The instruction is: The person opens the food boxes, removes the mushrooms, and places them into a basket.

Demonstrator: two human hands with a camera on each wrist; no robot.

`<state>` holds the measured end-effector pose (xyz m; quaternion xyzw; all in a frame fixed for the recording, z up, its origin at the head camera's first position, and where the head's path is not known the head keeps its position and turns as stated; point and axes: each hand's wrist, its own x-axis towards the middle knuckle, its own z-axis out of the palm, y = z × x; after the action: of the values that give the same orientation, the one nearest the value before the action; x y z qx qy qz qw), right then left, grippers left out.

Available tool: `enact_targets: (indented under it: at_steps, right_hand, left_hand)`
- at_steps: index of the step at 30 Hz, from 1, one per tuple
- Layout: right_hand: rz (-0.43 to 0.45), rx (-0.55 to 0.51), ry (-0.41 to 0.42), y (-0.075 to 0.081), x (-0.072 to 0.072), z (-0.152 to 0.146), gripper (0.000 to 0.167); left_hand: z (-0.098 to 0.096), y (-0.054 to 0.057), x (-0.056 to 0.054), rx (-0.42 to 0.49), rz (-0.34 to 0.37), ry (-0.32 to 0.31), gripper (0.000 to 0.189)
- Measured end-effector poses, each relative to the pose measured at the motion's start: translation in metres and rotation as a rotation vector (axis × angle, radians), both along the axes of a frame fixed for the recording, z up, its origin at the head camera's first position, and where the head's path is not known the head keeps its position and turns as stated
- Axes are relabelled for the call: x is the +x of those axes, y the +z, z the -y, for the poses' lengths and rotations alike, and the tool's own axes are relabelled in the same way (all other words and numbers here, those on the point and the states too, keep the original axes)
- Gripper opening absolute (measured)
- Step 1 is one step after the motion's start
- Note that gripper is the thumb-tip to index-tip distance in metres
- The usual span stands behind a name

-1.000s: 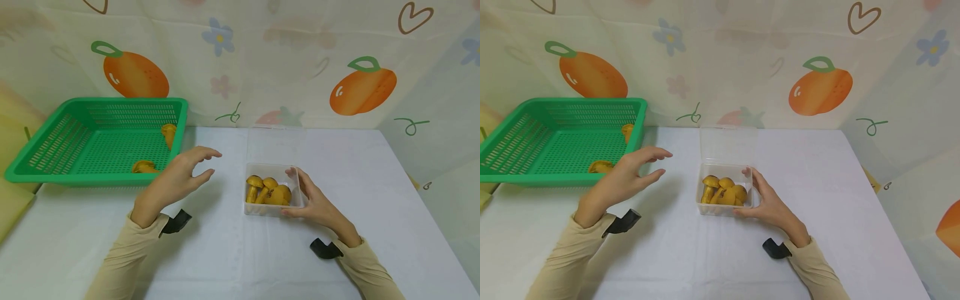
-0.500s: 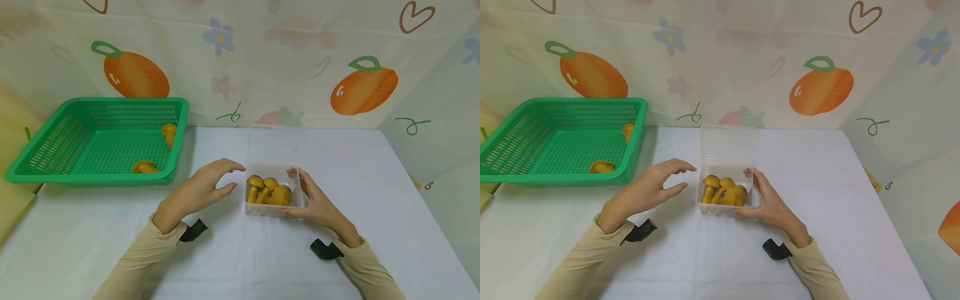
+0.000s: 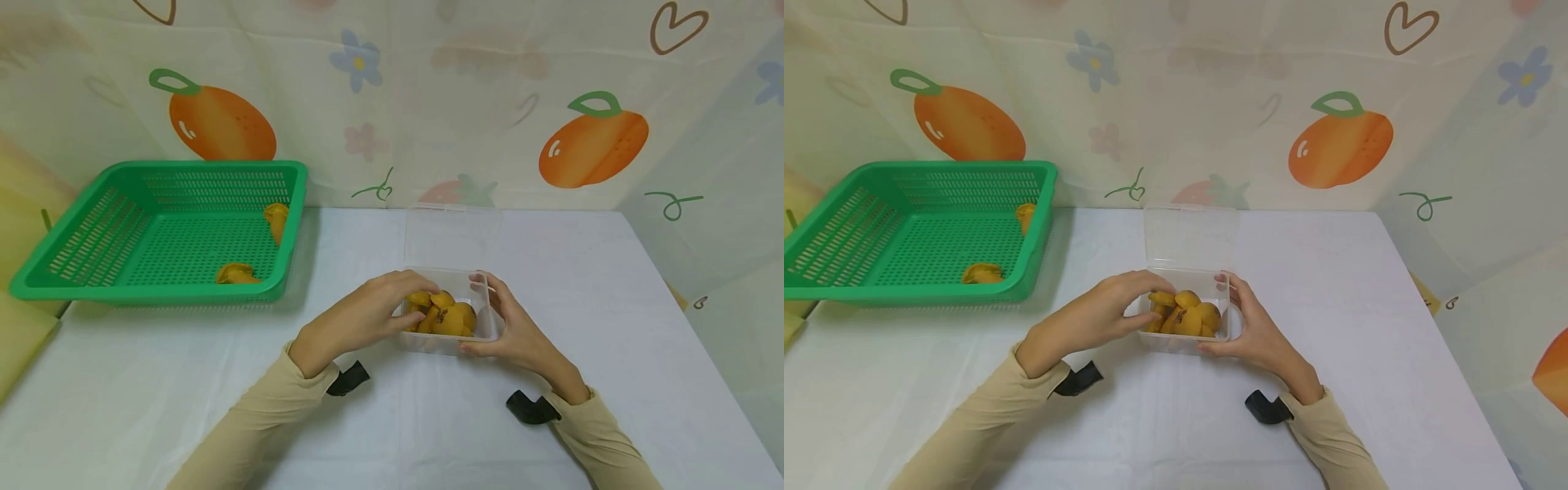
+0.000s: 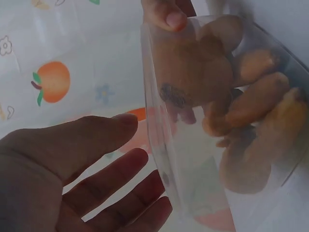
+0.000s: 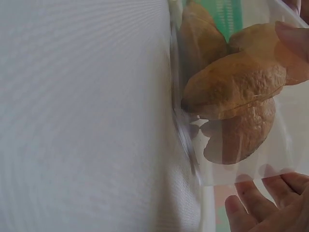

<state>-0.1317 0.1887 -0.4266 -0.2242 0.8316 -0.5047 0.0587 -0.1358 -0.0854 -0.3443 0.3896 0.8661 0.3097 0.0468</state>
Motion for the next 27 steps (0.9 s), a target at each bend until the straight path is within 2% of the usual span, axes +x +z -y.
enact_targets:
  at_steps: [6,13,20,27]
  right_hand:
    - [-0.02,-0.007,0.008,0.0,0.0,0.0,0.11]
    - [0.016,-0.019,0.012,0.001,-0.001,0.0,0.108]
    - [0.017,-0.022,0.016,0.0,-0.001,0.0,0.106]
    - [0.012,-0.023,0.012,0.0,-0.001,0.0,0.106]
  left_hand:
    - [-0.012,-0.003,-0.004,0.005,0.04,-0.061,0.036]
    - [-0.023,-0.008,-0.01,-0.024,0.073,-0.101,0.043]
    - [-0.032,-0.009,-0.016,-0.108,0.117,-0.111,0.048]
    - [-0.037,-0.007,-0.02,-0.185,0.117,-0.153,0.041]
